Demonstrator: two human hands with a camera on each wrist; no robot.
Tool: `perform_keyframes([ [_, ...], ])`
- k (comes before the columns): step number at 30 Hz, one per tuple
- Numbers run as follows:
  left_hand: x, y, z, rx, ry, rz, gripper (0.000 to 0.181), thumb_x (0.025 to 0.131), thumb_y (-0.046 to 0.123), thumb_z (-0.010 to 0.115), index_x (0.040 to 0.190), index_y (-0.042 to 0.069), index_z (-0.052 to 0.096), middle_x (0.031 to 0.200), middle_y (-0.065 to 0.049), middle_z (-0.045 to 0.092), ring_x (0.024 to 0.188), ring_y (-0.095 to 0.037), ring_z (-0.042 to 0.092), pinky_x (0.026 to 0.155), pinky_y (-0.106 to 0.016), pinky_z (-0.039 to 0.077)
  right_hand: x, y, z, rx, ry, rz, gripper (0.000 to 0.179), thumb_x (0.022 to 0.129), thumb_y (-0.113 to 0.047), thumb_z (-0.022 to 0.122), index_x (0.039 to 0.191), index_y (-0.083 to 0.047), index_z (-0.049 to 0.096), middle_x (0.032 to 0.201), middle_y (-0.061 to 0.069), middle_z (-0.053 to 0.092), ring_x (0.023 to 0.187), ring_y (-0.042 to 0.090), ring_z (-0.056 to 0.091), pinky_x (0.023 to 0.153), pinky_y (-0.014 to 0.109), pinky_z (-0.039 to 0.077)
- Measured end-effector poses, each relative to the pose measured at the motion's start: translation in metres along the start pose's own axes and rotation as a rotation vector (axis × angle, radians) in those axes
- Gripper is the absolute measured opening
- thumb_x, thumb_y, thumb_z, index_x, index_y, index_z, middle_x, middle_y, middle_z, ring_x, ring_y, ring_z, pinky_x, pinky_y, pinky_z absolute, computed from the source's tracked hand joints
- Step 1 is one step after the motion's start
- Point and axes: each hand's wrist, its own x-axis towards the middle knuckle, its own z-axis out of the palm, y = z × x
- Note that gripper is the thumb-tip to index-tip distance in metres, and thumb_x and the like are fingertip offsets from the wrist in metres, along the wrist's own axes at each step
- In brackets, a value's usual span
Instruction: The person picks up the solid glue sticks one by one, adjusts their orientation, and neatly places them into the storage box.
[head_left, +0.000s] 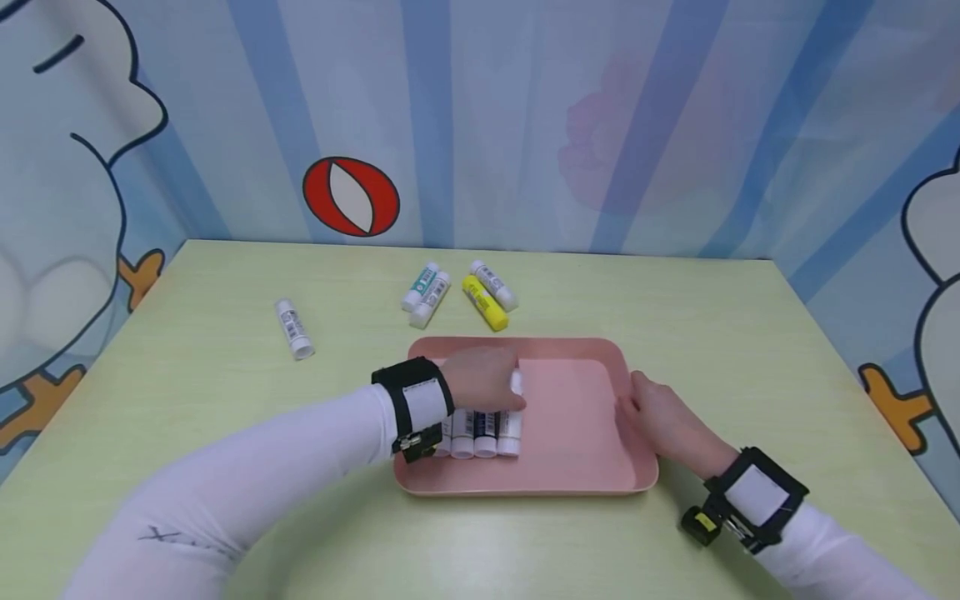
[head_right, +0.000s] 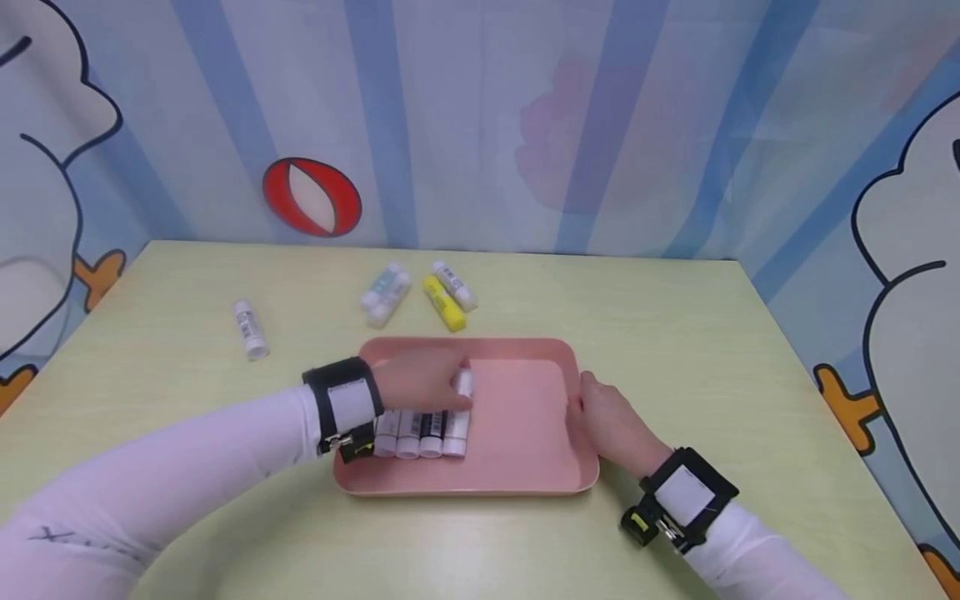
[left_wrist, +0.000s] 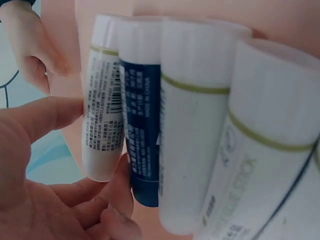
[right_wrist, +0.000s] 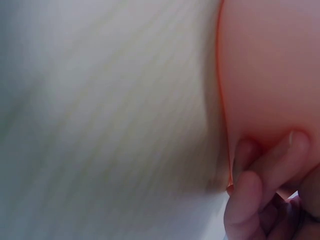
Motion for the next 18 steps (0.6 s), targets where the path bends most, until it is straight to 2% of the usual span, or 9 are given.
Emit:
perform_keyframes([
  [4,0.0023,-0.0011,0.0021,0.039,0.017,0.004,0.031,0.088,0.037,0.07,0.099,0.008,0.065,0.079,-0.001,0.06,0.07,-0.014,0.055,0.063,-0.028,0.046,0.0,-0.0001,0.0,0.005,-0.004,0.005,0.012,0.1,-0.008,0.041,0.097,0.003,0.044,0.068,0.007,0.042,0.055,0.017,0.044,0.047,0.027,0.038],
  [11,0.0041,-0.0016,0.0039,0.171,0.044,0.0,0.038,0.088,0.038,0.069,0.112,0.008,0.067,0.098,-0.003,0.057,0.089,-0.017,0.05,0.073,-0.031,0.046,0.0004,-0.0006,-0.0011,-0.003,0.004,-0.007,0.012,0.1,-0.008,0.041,0.096,0.003,0.044,0.066,0.006,0.041,0.054,0.016,0.044,0.047,0.027,0.037],
  [18,0.0044,-0.002,0.0058,0.178,0.047,-0.005,0.039,0.088,0.039,0.07,0.111,0.009,0.068,0.097,-0.002,0.056,0.087,-0.017,0.05,0.069,-0.03,0.046,0.0,0.0002,-0.0007,-0.002,0.001,-0.006,0.012,0.1,-0.008,0.041,0.096,0.004,0.044,0.066,0.006,0.041,0.054,0.016,0.044,0.047,0.027,0.037],
])
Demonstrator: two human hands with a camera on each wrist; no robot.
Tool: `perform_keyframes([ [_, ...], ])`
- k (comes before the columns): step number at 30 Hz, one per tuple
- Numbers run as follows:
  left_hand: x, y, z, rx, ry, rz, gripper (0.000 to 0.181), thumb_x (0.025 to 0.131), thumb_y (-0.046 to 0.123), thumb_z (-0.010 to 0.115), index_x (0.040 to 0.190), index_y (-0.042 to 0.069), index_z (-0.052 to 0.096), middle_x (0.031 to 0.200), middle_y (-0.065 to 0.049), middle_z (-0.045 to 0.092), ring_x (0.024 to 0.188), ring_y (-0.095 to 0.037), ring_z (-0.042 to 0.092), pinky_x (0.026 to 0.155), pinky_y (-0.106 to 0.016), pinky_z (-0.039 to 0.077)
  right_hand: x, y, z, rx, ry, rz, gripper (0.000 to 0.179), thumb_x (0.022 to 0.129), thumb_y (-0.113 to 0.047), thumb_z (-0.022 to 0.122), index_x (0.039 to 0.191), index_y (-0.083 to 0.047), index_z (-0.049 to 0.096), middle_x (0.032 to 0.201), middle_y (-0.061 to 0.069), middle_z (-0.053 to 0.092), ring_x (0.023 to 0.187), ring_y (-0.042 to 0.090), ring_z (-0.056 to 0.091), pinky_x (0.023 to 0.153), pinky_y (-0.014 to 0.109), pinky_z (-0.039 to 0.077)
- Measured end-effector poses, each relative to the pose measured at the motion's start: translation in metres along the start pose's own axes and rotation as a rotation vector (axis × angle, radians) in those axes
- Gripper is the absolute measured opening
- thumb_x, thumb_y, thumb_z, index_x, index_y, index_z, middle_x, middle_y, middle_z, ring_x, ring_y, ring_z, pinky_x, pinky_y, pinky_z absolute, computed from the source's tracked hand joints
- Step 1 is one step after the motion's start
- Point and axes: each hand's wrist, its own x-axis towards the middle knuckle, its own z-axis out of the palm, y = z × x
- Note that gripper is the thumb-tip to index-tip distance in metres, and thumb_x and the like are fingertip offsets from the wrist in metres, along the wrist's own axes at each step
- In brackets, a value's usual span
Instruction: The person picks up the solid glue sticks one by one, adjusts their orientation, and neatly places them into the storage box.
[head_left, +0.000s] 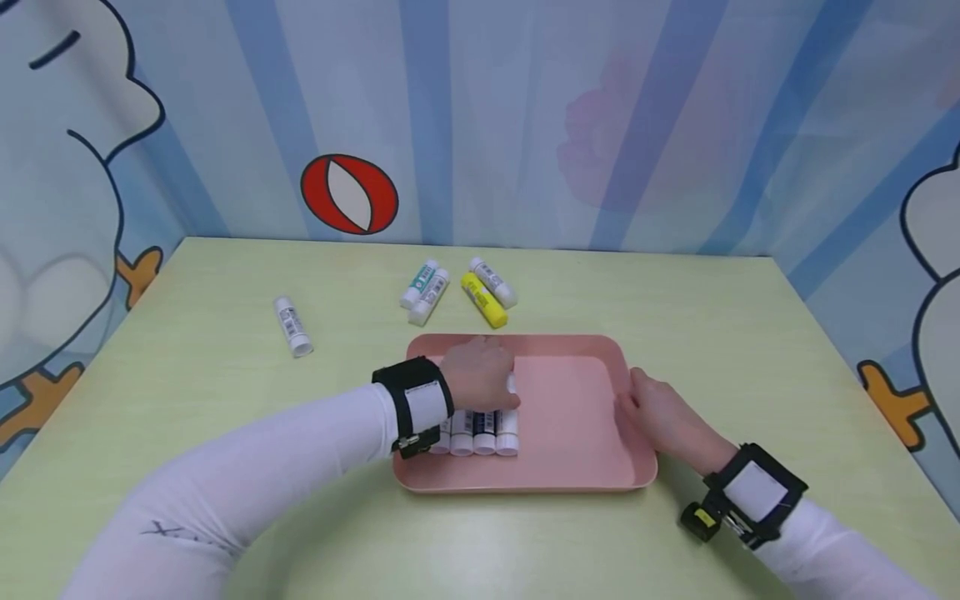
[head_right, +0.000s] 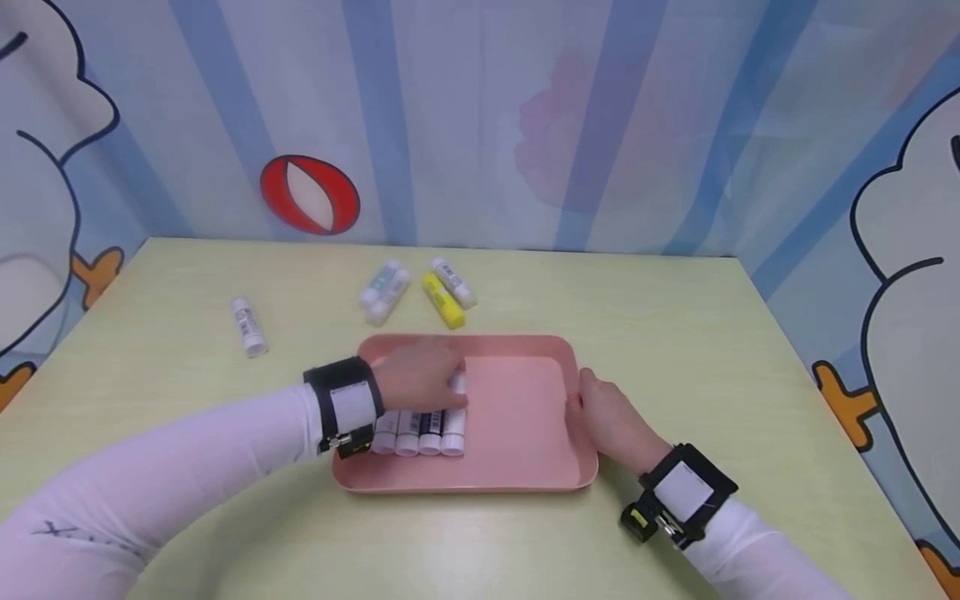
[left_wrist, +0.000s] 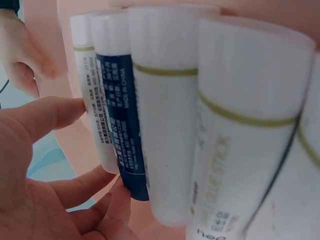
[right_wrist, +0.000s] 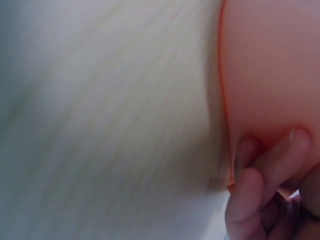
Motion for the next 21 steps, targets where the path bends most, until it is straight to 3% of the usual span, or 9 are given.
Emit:
perform_keyframes([
  [6,0.002,-0.004,0.003,-0.027,0.017,0.019,0.036,0.087,0.04,0.071,0.105,0.009,0.069,0.091,-0.001,0.058,0.083,-0.017,0.052,0.066,-0.03,0.046,0.0,0.001,0.001,0.003,-0.005,0.009,0.012,0.1,-0.008,0.041,0.097,0.003,0.044,0.067,0.006,0.041,0.054,0.016,0.044,0.047,0.027,0.037],
  [11,-0.001,-0.016,0.005,-0.164,0.014,0.036,0.046,0.088,0.042,0.069,0.121,0.009,0.063,0.102,0.0,0.062,0.085,-0.014,0.056,0.075,-0.029,0.048,-0.001,0.001,0.003,0.02,-0.021,0.031,0.012,0.101,-0.009,0.041,0.099,0.003,0.043,0.068,0.007,0.042,0.055,0.017,0.045,0.048,0.027,0.038],
  [16,-0.026,-0.026,-0.013,-0.379,-0.006,0.088,0.051,0.092,0.041,0.065,0.133,0.012,0.057,0.118,-0.002,0.061,0.095,-0.013,0.058,0.082,-0.03,0.048,0.0,0.001,0.003,0.019,-0.019,0.027,0.013,0.101,-0.009,0.042,0.1,0.004,0.043,0.068,0.007,0.042,0.055,0.017,0.045,0.048,0.027,0.038],
  [21,-0.05,-0.044,-0.024,-0.577,0.047,0.182,0.046,0.095,0.033,0.063,0.134,0.011,0.056,0.113,-0.001,0.06,0.1,-0.016,0.055,0.082,-0.03,0.049,0.0,0.001,0.002,0.013,-0.009,0.015,0.013,0.101,-0.009,0.042,0.1,0.004,0.044,0.068,0.007,0.043,0.054,0.017,0.045,0.047,0.027,0.038],
])
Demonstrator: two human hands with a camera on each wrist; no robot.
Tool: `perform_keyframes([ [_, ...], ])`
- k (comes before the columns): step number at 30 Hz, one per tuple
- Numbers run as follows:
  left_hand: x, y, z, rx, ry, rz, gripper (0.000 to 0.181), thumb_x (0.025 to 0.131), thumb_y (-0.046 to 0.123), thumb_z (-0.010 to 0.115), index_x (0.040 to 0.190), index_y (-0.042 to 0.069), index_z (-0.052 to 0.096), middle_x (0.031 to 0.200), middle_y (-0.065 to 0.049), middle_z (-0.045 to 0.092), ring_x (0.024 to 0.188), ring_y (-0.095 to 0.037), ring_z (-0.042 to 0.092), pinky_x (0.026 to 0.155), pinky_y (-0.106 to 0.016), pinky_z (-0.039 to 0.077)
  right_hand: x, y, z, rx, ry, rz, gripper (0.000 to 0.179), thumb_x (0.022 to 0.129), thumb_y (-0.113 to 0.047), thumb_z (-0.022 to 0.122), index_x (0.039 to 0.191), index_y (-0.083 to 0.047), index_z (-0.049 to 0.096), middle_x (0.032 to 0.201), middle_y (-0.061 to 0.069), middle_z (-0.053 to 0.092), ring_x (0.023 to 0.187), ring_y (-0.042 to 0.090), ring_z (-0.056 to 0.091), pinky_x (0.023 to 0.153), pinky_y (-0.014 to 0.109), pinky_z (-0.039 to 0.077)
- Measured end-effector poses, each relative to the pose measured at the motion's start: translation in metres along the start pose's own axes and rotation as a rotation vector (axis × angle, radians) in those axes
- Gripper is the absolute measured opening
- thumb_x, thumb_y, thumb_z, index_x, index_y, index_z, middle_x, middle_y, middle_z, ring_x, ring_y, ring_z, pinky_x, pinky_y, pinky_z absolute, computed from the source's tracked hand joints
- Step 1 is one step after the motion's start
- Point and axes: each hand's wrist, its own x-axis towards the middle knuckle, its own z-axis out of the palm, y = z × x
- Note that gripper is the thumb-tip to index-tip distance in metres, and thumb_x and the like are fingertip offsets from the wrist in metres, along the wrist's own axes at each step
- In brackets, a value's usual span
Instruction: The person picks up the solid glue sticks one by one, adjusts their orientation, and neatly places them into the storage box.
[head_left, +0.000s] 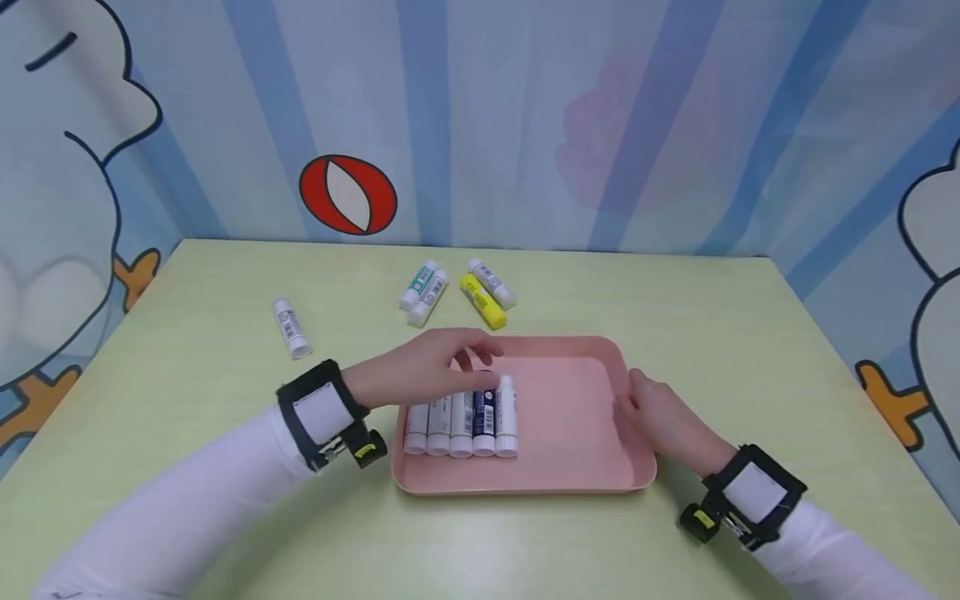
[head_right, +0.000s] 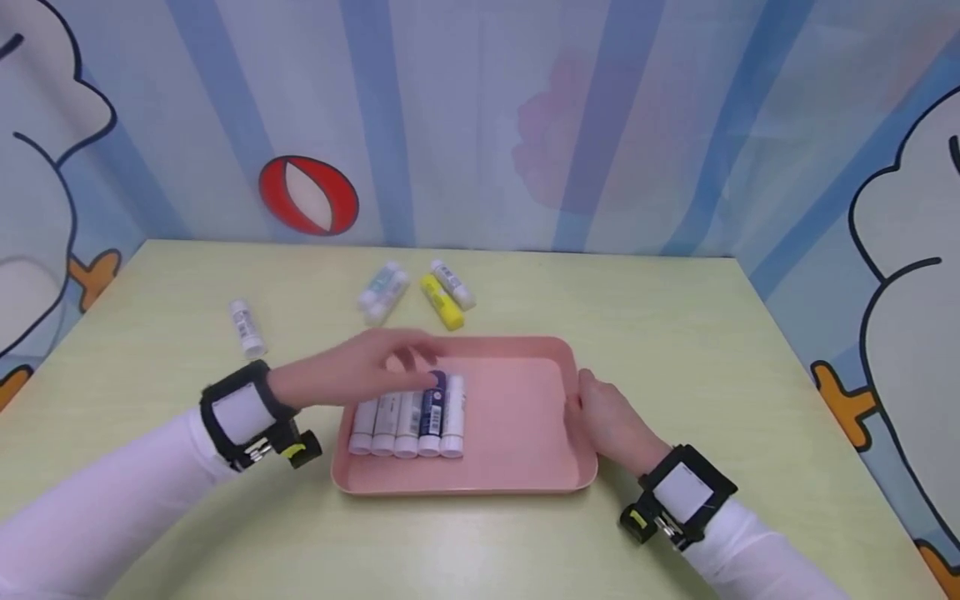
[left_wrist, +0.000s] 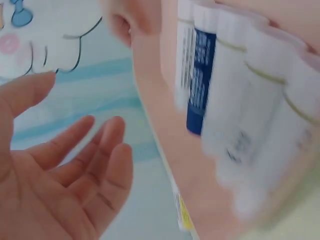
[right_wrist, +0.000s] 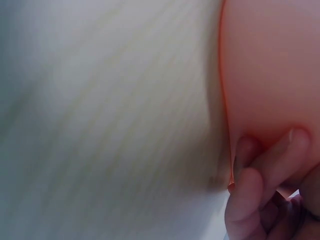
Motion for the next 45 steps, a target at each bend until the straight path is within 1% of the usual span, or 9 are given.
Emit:
perform_keyframes([
  [2,-0.008,-0.007,-0.006,-0.058,0.047,0.021,0.041,0.096,0.029,0.063,0.132,0.011,0.057,0.112,-0.001,0.06,0.101,-0.018,0.054,0.083,-0.031,0.049,0.0,0.0,0.0,-0.004,0.005,-0.004,0.013,0.1,-0.008,0.042,0.1,0.004,0.045,0.067,0.006,0.043,0.054,0.017,0.045,0.047,0.027,0.038],
  [4,-0.014,-0.017,-0.011,-0.078,0.109,0.022,0.038,0.096,0.027,0.062,0.131,0.011,0.058,0.115,-0.003,0.06,0.103,-0.02,0.054,0.082,-0.032,0.05,0.0,0.0,-0.001,-0.006,0.008,-0.005,0.012,0.1,-0.008,0.042,0.098,0.004,0.045,0.067,0.006,0.042,0.054,0.016,0.045,0.047,0.027,0.038],
  [11,-0.033,-0.063,-0.034,-0.078,0.34,-0.091,0.038,0.097,0.025,0.061,0.13,0.007,0.056,0.123,-0.01,0.058,0.108,-0.027,0.053,0.083,-0.039,0.05,-0.001,0.001,0.0,-0.012,0.01,-0.014,0.011,0.099,-0.007,0.043,0.096,0.003,0.043,0.066,0.006,0.041,0.054,0.016,0.044,0.048,0.026,0.037],
  [16,-0.045,-0.09,-0.053,-0.164,0.445,-0.168,0.048,0.098,0.032,0.059,0.136,0.005,0.05,0.129,-0.015,0.054,0.113,-0.031,0.051,0.086,-0.04,0.05,-0.002,0.001,0.0,-0.013,0.012,-0.014,0.011,0.099,-0.007,0.043,0.097,0.004,0.044,0.066,0.006,0.042,0.053,0.016,0.044,0.047,0.026,0.037],
  [21,-0.054,-0.106,-0.066,-0.224,0.539,-0.198,0.055,0.098,0.038,0.056,0.141,0.005,0.046,0.134,-0.017,0.051,0.116,-0.031,0.049,0.082,-0.031,0.05,-0.003,-0.001,0.0,-0.012,0.014,-0.021,0.011,0.1,-0.008,0.044,0.097,0.003,0.044,0.066,0.006,0.041,0.054,0.016,0.044,0.047,0.026,0.037],
  [26,-0.06,-0.117,-0.075,-0.243,0.596,-0.24,0.059,0.098,0.042,0.054,0.142,0.005,0.044,0.137,-0.017,0.048,0.117,-0.032,0.047,0.082,-0.029,0.048,-0.003,-0.001,-0.001,-0.006,0.014,-0.019,0.012,0.1,-0.008,0.043,0.097,0.003,0.044,0.066,0.006,0.041,0.054,0.016,0.044,0.047,0.026,0.037],
  [35,-0.063,-0.132,-0.084,-0.265,0.677,-0.356,0.07,0.094,0.053,0.054,0.144,0.005,0.042,0.14,-0.018,0.044,0.122,-0.034,0.045,0.093,-0.041,0.042,-0.001,-0.001,-0.002,-0.001,0.007,-0.019,0.012,0.1,-0.008,0.042,0.098,0.004,0.044,0.067,0.006,0.042,0.054,0.016,0.044,0.047,0.026,0.037],
  [40,-0.061,-0.14,-0.086,-0.216,0.705,-0.423,0.072,0.095,0.052,0.052,0.144,0.001,0.04,0.14,-0.023,0.043,0.123,-0.04,0.042,0.097,-0.051,0.04,-0.001,-0.002,-0.002,0.001,0.011,-0.017,0.012,0.1,-0.008,0.042,0.097,0.004,0.044,0.067,0.006,0.041,0.054,0.016,0.044,0.047,0.026,0.037],
  [45,-0.058,-0.149,-0.088,-0.178,0.721,-0.519,0.074,0.095,0.051,0.052,0.145,-0.001,0.036,0.143,-0.026,0.039,0.124,-0.042,0.042,0.099,-0.054,0.039,0.0,-0.001,-0.002,0.001,0.004,-0.007,0.013,0.1,-0.008,0.042,0.099,0.004,0.044,0.067,0.006,0.041,0.055,0.016,0.044,0.047,0.026,0.037],
])
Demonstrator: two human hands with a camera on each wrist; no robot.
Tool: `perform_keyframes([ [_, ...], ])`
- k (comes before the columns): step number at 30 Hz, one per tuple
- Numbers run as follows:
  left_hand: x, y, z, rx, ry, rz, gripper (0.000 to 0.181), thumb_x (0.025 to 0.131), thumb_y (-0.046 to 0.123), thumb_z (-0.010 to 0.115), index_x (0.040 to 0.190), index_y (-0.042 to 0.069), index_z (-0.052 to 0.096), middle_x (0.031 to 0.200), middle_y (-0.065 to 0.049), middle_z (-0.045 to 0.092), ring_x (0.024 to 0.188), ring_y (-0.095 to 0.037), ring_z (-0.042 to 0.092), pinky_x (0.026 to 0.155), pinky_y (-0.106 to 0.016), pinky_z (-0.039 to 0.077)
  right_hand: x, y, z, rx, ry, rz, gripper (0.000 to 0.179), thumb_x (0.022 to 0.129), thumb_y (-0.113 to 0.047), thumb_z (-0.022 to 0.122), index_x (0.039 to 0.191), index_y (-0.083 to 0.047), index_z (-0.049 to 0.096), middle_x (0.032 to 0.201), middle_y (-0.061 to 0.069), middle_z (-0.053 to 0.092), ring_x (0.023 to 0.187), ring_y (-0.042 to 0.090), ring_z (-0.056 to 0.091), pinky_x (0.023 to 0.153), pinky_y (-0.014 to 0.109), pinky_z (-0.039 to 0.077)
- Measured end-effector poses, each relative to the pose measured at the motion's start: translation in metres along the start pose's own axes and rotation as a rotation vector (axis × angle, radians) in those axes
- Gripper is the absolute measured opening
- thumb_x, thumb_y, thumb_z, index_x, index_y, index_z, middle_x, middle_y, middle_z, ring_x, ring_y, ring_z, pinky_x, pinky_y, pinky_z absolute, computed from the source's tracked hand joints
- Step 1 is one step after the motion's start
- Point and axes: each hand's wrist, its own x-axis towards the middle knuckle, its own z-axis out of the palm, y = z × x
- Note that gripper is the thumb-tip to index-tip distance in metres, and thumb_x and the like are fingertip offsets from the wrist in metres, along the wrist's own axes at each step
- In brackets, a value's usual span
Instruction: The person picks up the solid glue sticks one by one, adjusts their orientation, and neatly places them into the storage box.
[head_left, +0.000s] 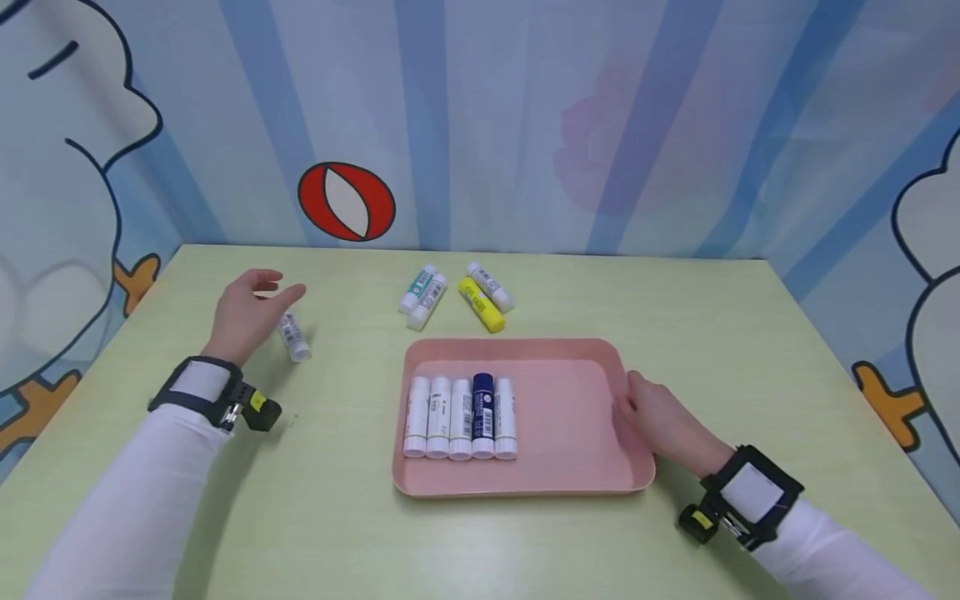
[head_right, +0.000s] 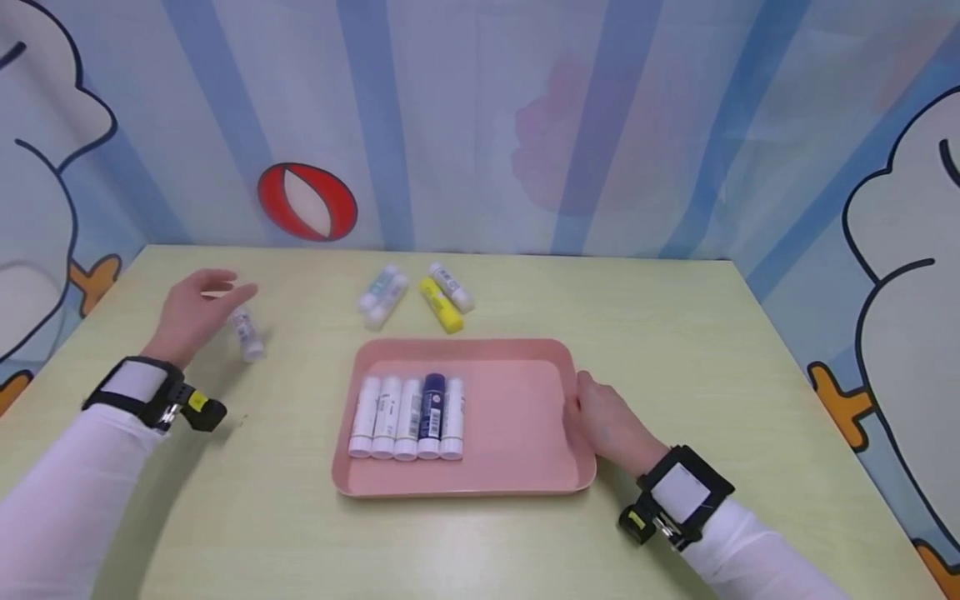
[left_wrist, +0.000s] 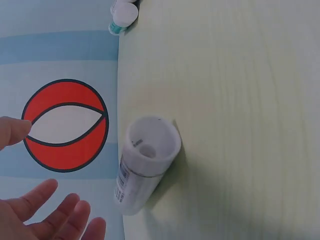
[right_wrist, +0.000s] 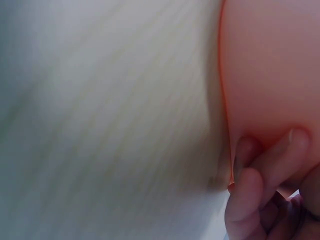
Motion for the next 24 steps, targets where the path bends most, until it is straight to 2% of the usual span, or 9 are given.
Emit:
perform_keyframes([
  [5,0.006,-0.007,0.002,0.054,-0.013,-0.05,0.082,0.094,0.051,0.055,0.148,-0.003,0.027,0.145,-0.03,0.033,0.126,-0.046,0.038,0.101,-0.057,0.036,0.0,0.0,0.0,-0.001,-0.005,0.011,0.013,0.1,-0.009,0.042,0.101,0.004,0.044,0.068,0.006,0.042,0.054,0.016,0.045,0.047,0.026,0.037],
  [11,0.012,-0.014,0.005,0.232,-0.058,-0.099,0.092,0.092,0.05,0.058,0.147,-0.011,0.017,0.14,-0.038,0.031,0.121,-0.05,0.039,0.099,-0.06,0.037,0.0,0.0,0.0,0.004,-0.013,0.024,0.014,0.101,-0.009,0.042,0.102,0.004,0.044,0.068,0.007,0.042,0.054,0.017,0.045,0.047,0.026,0.036],
  [18,0.014,-0.023,0.009,0.369,-0.084,-0.081,0.09,0.091,0.047,0.059,0.139,-0.02,0.024,0.125,-0.041,0.039,0.104,-0.048,0.047,0.088,-0.058,0.045,0.001,0.001,0.001,0.0,-0.002,0.014,0.013,0.101,-0.008,0.042,0.101,0.005,0.044,0.068,0.006,0.042,0.055,0.016,0.045,0.047,0.026,0.037],
  [24,0.012,-0.02,0.009,0.39,-0.13,-0.086,0.078,0.093,0.041,0.057,0.129,-0.024,0.033,0.114,-0.036,0.046,0.095,-0.042,0.048,0.08,-0.05,0.047,0.0,0.001,0.001,-0.001,0.001,0.011,0.014,0.101,-0.009,0.042,0.102,0.005,0.044,0.068,0.007,0.042,0.054,0.016,0.045,0.047,0.026,0.037],
])
